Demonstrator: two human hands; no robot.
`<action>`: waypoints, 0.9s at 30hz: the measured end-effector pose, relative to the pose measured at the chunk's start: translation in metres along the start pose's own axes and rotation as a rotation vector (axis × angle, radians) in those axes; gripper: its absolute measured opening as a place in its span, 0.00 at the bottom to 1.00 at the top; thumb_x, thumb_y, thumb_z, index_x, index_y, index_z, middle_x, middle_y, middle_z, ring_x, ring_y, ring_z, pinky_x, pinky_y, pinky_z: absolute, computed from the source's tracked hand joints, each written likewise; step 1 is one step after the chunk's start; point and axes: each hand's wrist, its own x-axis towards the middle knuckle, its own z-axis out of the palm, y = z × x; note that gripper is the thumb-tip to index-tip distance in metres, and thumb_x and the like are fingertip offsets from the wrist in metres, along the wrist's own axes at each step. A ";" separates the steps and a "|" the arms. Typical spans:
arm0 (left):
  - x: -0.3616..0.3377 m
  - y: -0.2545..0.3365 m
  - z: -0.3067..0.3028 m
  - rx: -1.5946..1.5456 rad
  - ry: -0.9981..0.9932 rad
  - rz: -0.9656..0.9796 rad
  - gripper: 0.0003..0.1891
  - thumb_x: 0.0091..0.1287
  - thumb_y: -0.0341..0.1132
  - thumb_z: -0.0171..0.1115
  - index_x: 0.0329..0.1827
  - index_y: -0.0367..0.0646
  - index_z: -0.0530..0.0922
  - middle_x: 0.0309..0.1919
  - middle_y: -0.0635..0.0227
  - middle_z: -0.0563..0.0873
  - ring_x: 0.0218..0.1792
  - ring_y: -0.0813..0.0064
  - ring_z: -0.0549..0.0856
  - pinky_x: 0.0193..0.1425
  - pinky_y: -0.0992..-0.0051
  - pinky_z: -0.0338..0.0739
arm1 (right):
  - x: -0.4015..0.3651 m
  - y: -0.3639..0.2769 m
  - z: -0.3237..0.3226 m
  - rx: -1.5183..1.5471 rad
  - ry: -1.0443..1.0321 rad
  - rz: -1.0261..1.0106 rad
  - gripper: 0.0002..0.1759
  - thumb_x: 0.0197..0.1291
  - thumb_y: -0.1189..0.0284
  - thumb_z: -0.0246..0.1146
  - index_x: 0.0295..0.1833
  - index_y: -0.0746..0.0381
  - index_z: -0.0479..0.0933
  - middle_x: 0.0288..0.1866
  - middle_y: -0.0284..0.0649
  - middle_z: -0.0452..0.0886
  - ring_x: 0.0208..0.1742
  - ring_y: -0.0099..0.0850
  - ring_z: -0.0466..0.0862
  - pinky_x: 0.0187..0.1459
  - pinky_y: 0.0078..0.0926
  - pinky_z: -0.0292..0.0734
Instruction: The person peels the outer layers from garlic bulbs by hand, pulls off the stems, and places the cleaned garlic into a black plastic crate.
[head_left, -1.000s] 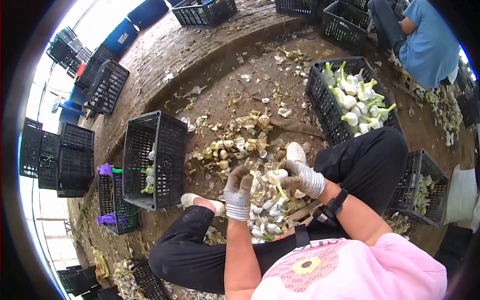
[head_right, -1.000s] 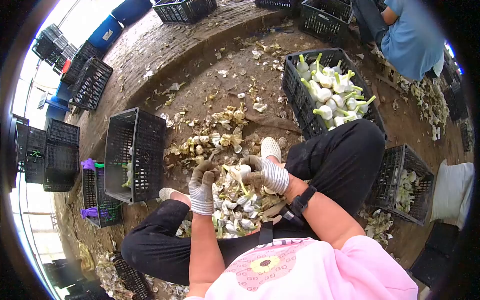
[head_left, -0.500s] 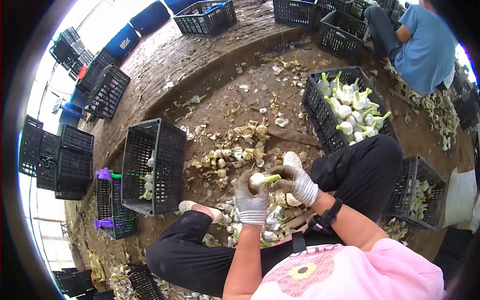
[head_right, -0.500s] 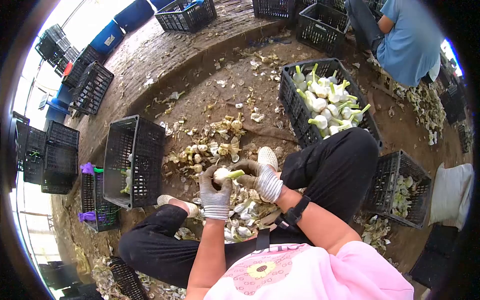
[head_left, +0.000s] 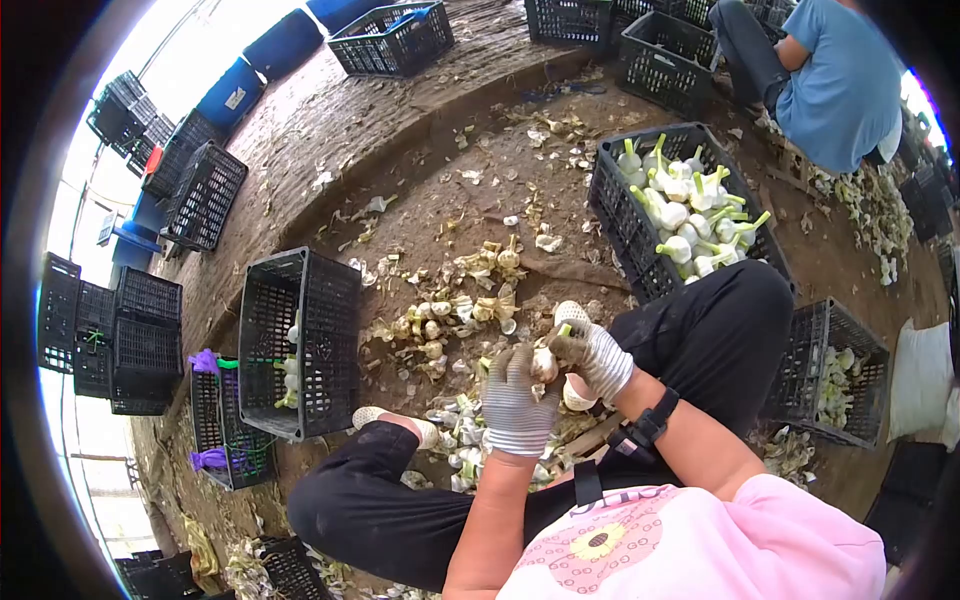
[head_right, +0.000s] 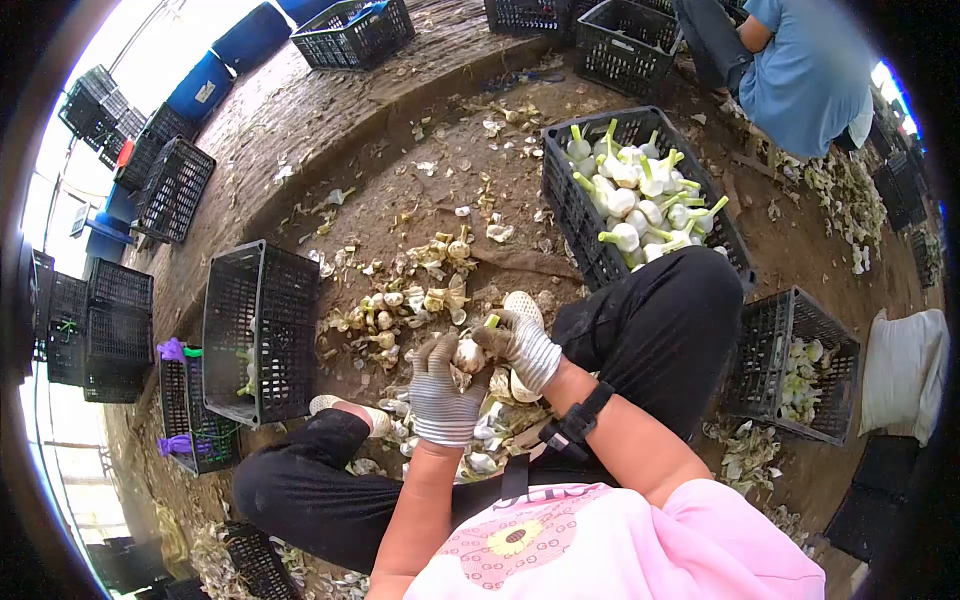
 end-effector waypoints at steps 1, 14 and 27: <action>0.000 0.000 -0.001 0.000 0.003 -0.006 0.28 0.41 0.32 0.73 0.48 0.42 0.71 0.42 0.56 0.75 0.40 0.55 0.78 0.44 0.65 0.75 | -0.001 -0.003 0.004 0.027 0.018 0.020 0.25 0.51 0.72 0.67 0.53 0.67 0.69 0.40 0.40 0.79 0.38 0.25 0.80 0.35 0.19 0.77; 0.003 -0.014 -0.012 -0.106 -0.051 0.001 0.27 0.41 0.32 0.74 0.44 0.40 0.70 0.39 0.58 0.76 0.40 0.60 0.78 0.45 0.68 0.75 | -0.011 -0.022 0.023 -0.091 -0.155 0.134 0.19 0.50 0.70 0.66 0.47 0.64 0.73 0.38 0.38 0.79 0.39 0.27 0.81 0.40 0.25 0.79; -0.017 -0.036 0.001 -1.567 0.011 -1.145 0.15 0.57 0.47 0.57 0.37 0.46 0.74 0.31 0.66 0.80 0.27 0.71 0.80 0.20 0.78 0.73 | -0.022 -0.016 0.041 -0.346 -0.268 0.042 0.18 0.51 0.70 0.68 0.46 0.65 0.73 0.39 0.34 0.79 0.40 0.20 0.77 0.39 0.17 0.74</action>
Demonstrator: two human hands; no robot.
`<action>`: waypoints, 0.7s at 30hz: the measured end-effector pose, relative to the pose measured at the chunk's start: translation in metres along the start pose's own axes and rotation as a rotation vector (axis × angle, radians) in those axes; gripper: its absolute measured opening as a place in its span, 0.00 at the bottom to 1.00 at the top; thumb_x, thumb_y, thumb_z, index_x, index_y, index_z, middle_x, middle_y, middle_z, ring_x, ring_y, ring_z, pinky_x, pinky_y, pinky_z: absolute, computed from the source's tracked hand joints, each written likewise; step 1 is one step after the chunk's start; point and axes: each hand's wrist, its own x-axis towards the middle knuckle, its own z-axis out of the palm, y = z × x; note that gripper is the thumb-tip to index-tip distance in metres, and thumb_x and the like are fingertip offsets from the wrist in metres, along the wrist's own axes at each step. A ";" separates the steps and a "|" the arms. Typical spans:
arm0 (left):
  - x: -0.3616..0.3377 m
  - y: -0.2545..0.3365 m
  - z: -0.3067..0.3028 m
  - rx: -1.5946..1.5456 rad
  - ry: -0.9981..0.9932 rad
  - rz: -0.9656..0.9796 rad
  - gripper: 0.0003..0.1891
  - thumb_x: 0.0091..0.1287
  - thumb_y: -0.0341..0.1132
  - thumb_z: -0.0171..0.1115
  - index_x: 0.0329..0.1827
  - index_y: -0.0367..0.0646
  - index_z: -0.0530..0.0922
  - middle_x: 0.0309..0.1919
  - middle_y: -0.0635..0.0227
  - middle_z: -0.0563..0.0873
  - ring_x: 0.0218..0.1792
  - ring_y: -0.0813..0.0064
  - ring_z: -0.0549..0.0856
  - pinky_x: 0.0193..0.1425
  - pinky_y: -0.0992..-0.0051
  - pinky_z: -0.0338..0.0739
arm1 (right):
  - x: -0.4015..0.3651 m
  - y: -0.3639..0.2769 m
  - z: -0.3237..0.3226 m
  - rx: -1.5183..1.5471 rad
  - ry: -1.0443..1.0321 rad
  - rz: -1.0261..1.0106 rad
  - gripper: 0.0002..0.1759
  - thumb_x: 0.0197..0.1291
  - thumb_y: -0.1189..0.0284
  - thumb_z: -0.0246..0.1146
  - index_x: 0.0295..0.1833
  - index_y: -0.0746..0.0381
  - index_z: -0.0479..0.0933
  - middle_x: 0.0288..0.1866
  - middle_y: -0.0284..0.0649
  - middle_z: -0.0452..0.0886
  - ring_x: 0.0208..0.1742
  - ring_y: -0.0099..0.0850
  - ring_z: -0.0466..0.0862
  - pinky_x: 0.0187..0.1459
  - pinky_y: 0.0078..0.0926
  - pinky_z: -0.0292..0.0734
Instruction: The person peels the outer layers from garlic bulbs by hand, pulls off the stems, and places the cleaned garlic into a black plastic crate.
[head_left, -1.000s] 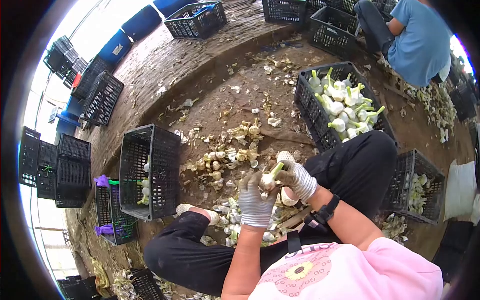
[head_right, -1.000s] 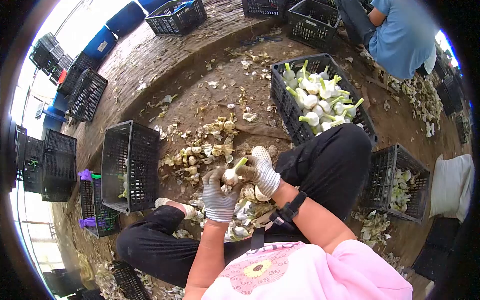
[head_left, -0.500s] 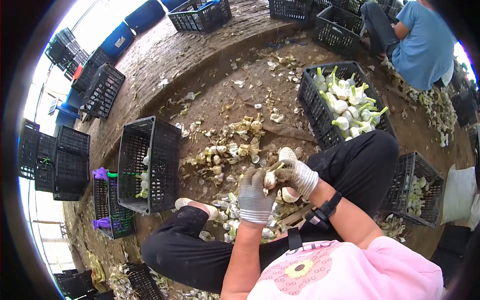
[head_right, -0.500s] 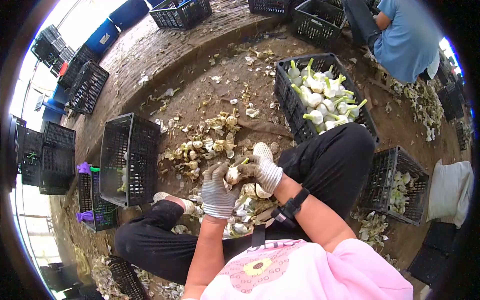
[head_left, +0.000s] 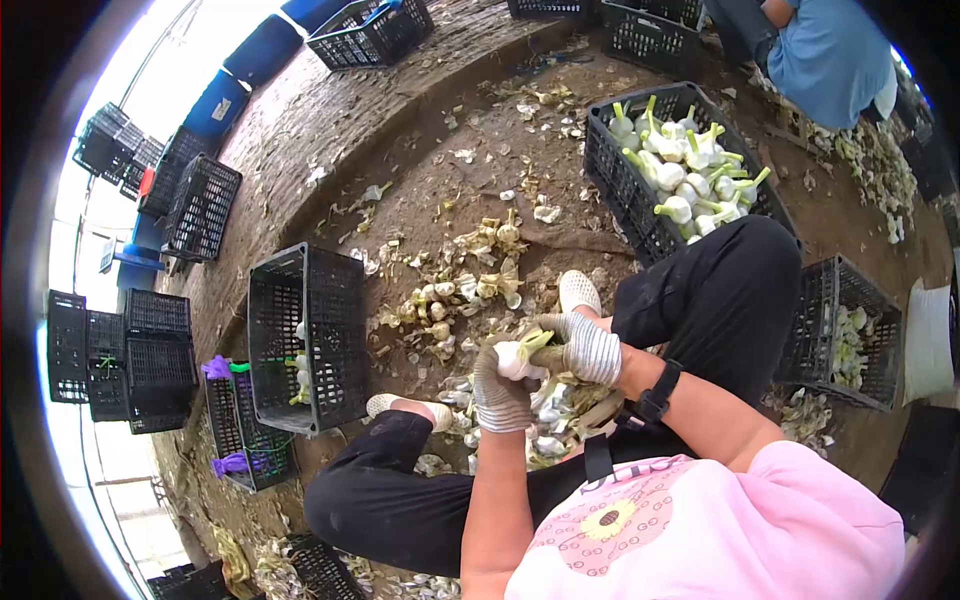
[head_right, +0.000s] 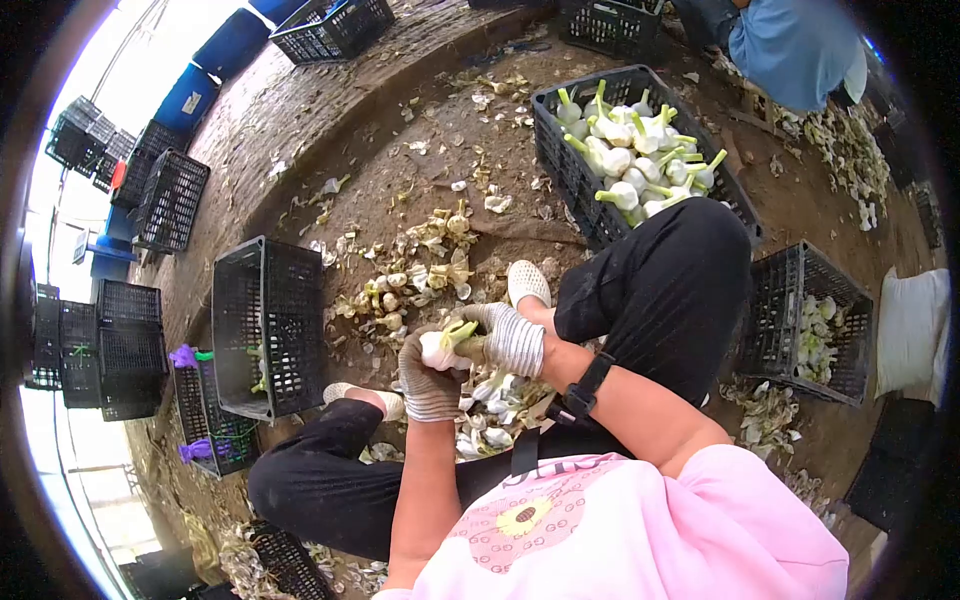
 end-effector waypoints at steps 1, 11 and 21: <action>-0.001 -0.001 0.002 0.017 -0.023 0.021 0.15 0.57 0.47 0.57 0.38 0.46 0.74 0.33 0.65 0.80 0.27 0.70 0.80 0.21 0.78 0.74 | 0.001 0.002 -0.003 0.064 -0.002 0.028 0.17 0.51 0.71 0.67 0.46 0.65 0.74 0.39 0.34 0.79 0.39 0.20 0.77 0.39 0.17 0.74; -0.009 0.004 0.020 0.049 -0.403 0.165 0.22 0.55 0.44 0.64 0.50 0.47 0.71 0.45 0.56 0.78 0.40 0.63 0.80 0.44 0.66 0.75 | 0.005 0.024 -0.021 0.582 0.007 -0.069 0.17 0.52 0.74 0.64 0.49 0.66 0.74 0.40 0.36 0.80 0.39 0.26 0.81 0.39 0.21 0.78; 0.013 0.027 -0.018 0.383 -0.150 0.282 0.32 0.51 0.56 0.59 0.50 0.39 0.72 0.37 0.63 0.81 0.36 0.67 0.81 0.39 0.73 0.77 | 0.034 0.122 -0.064 1.379 -0.163 -0.131 0.35 0.60 0.48 0.34 0.57 0.64 0.68 0.45 0.48 0.78 0.40 0.42 0.80 0.44 0.44 0.74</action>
